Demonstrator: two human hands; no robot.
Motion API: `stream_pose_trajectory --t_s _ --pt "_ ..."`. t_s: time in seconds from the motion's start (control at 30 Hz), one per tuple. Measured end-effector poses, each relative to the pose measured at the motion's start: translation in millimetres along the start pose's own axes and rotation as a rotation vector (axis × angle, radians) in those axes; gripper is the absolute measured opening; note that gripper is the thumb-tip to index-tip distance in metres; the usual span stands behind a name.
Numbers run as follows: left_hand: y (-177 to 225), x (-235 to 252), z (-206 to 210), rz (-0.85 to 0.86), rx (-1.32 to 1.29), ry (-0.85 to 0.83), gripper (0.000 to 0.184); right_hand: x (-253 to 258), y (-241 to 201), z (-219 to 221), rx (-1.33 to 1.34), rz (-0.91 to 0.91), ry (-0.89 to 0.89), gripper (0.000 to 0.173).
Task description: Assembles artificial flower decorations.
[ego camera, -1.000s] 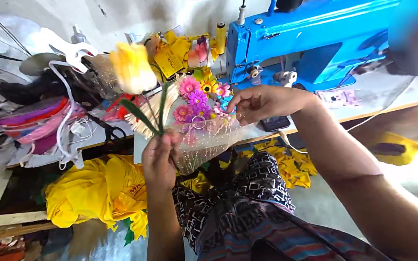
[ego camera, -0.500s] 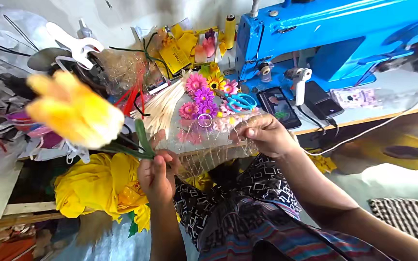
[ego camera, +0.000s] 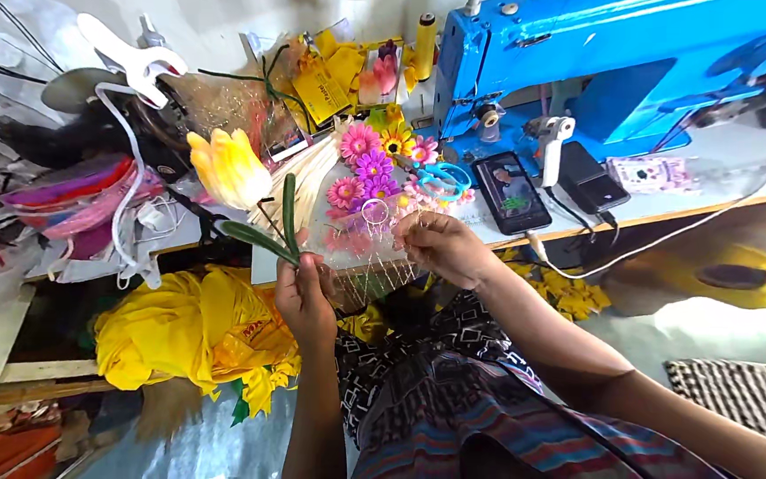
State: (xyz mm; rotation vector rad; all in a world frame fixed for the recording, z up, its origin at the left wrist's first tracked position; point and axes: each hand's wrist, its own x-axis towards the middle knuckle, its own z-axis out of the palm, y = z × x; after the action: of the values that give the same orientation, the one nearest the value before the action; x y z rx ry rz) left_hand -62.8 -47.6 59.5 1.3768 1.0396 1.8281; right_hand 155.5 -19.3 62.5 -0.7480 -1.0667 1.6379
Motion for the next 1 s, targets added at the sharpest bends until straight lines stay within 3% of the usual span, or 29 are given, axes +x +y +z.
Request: stream_pose_trajectory --t_s 0.3,0.47,0.6,0.67,0.73,0.9,0.93,1.0 --pt "-4.3 6.6 -5.5 -0.007 0.107 0.070 0.021 3.2 -22.1 -8.1 -0.146 -0.083 0.037 0.015" --pt "2.1 13.8 -10.5 -0.056 0.226 0.232 0.021 3.2 -40.3 -14.9 -0.472 -0.250 0.185 0.007" --pt "21.4 0.1 0.1 -0.163 0.019 0.057 0.019 2.4 -47.4 4.7 -0.708 -0.432 0.220 0.010" --pt "33.7 -5.1 6.1 -0.358 -0.266 -0.127 0.019 2.4 -49.8 25.6 -0.900 -0.492 0.149 0.014" --pt "35.9 -7.9 10.0 -0.464 -0.486 -0.203 0.016 3.3 -44.3 46.8 -1.075 -0.487 -0.012 0.019" --pt "42.8 -0.2 11.1 -0.482 -0.310 -0.046 0.030 3.8 -27.9 62.5 -1.284 -0.433 -0.393 0.068" --pt "41.6 1.7 9.9 -0.488 -0.275 -0.032 0.030 1.9 -26.9 59.2 -1.236 -0.474 -0.430 0.067" --pt "37.7 7.8 4.9 -0.481 -0.230 -0.023 0.029 -1.3 -28.8 48.5 -0.997 -0.521 -0.438 0.050"
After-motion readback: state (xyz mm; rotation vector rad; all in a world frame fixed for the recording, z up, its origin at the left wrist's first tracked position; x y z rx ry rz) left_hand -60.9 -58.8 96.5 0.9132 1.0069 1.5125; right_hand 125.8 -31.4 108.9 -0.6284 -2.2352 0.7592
